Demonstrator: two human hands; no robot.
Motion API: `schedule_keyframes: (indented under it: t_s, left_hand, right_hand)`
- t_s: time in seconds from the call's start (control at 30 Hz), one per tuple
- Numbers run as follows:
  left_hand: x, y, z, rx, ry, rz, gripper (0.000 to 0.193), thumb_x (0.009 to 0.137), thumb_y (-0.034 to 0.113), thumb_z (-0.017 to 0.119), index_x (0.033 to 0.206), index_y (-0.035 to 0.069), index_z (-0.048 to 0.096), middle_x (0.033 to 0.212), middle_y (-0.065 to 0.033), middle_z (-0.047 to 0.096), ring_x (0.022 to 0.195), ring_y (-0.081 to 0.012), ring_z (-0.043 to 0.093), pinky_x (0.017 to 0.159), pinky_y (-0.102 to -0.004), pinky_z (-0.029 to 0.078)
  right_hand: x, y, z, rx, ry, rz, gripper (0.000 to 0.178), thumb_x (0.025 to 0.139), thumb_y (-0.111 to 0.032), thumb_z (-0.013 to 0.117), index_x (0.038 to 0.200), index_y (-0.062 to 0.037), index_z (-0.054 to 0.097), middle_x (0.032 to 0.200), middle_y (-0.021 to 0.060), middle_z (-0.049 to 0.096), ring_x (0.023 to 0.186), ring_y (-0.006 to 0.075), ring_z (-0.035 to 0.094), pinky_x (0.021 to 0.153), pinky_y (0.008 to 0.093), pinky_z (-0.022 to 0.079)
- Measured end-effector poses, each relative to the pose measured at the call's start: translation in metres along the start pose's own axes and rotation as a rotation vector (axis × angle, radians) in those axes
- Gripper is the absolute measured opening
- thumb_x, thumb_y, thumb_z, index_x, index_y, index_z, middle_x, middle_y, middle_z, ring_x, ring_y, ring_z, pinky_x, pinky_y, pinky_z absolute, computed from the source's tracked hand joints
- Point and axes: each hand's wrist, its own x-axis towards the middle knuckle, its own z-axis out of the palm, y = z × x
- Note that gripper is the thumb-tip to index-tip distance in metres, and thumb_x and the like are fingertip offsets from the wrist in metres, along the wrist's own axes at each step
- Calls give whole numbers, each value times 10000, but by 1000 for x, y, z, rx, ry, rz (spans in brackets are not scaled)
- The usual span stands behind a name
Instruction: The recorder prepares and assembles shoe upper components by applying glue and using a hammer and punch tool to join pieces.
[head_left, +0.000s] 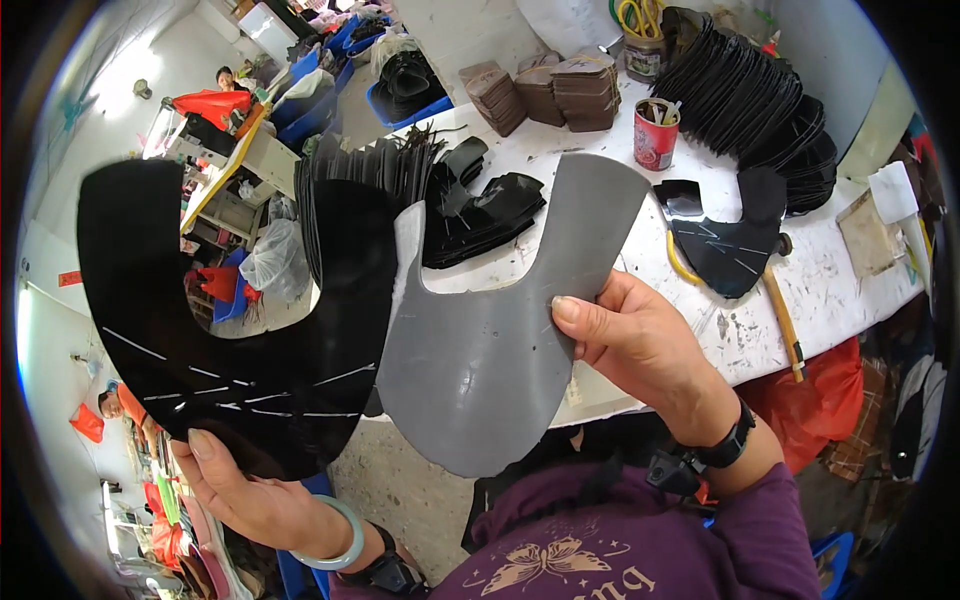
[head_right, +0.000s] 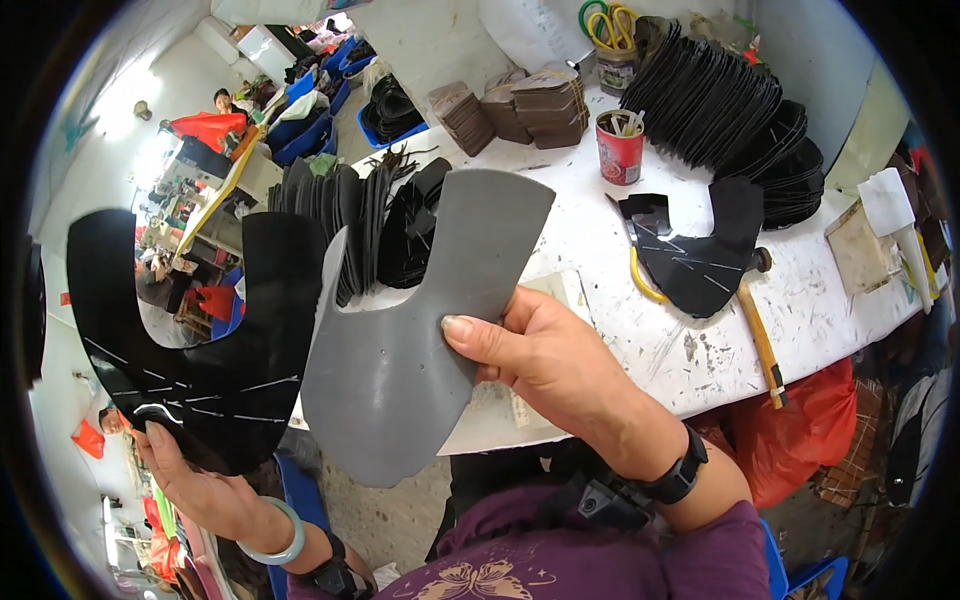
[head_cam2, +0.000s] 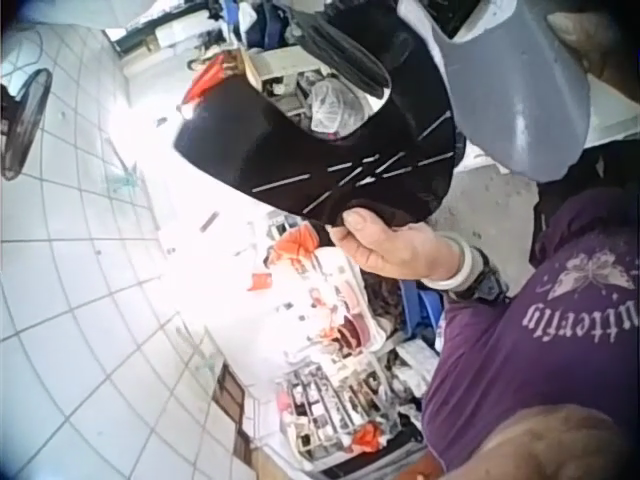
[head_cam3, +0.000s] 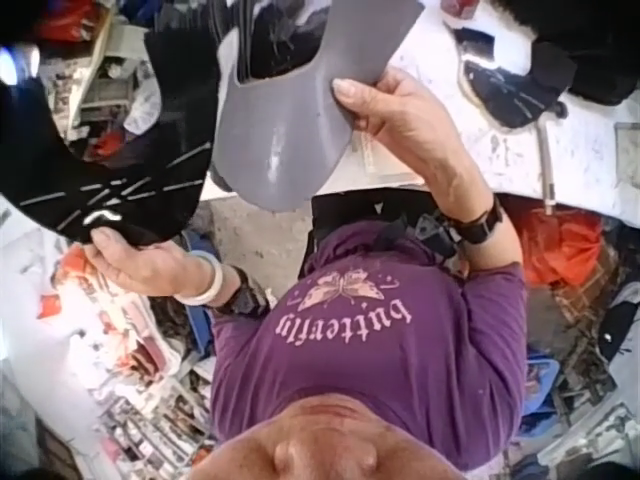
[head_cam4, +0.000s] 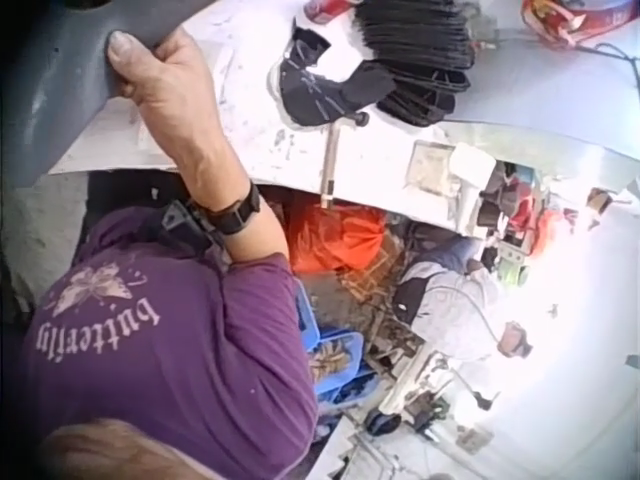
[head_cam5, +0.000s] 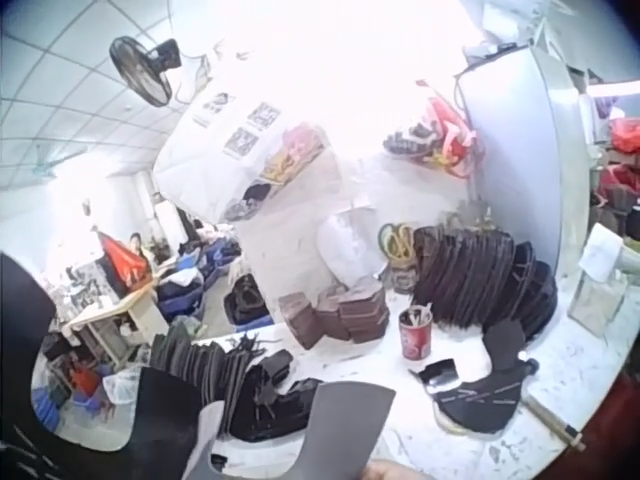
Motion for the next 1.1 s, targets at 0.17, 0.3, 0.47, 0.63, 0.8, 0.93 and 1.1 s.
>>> schedule_keyframes:
  t_s: [0.17,0.3,0.47,0.63,0.8,0.93,1.1]
  left_hand:
    - [3,8,19,-472,13,-339,348,883,79,553,1136,-158,511,1216,-225,495,1077,-209,551,905,-255,469]
    - [2,-2,16,-410,16,-398,433,875,137,579,1185,-148,475,1192,-212,516,1055,-196,562,870,-246,485]
    - [3,-9,13,-516,91,-630,512,852,187,618,1217,-131,447,1133,-180,562,990,-173,591,824,-239,503]
    - [0,-8,15,-536,70,-678,501,858,184,610,1210,-134,450,1144,-180,555,988,-170,592,825,-239,502]
    - [-4,-5,17,-530,81,-647,485,875,179,588,1215,-136,445,1180,-187,530,1036,-170,569,867,-246,482]
    - [-12,-14,19,-517,23,-561,475,888,185,575,1227,-121,447,1197,-179,517,1069,-168,549,893,-258,468]
    - [-5,-10,24,-694,58,-745,395,898,199,562,1208,-39,500,1128,-111,561,1004,-145,572,854,-260,480]
  right_hand:
    - [-1,0,-9,46,18,-15,310,897,-228,597,1130,-26,568,1015,28,615,872,96,570,765,260,464]
    - [-3,-3,-10,76,-5,-49,321,907,-233,580,1146,-21,552,1032,46,612,889,118,585,762,282,491]
    - [-3,-5,-10,83,15,-69,327,916,-229,561,1159,-12,534,1044,67,610,903,146,599,750,307,517]
    - [-2,-5,-11,109,9,-55,316,918,-221,556,1162,-20,532,1045,62,611,898,144,600,752,305,513]
    - [2,0,-19,138,-8,-32,299,919,-214,554,1157,-33,538,1044,50,614,909,134,597,780,295,495]
    - [2,2,-20,145,-18,-49,282,917,-194,558,1153,-41,545,1051,40,615,926,125,587,816,284,471]
    - [-6,-16,-16,93,1,-274,239,905,-82,557,1138,-29,567,1089,45,604,996,121,552,909,269,425]
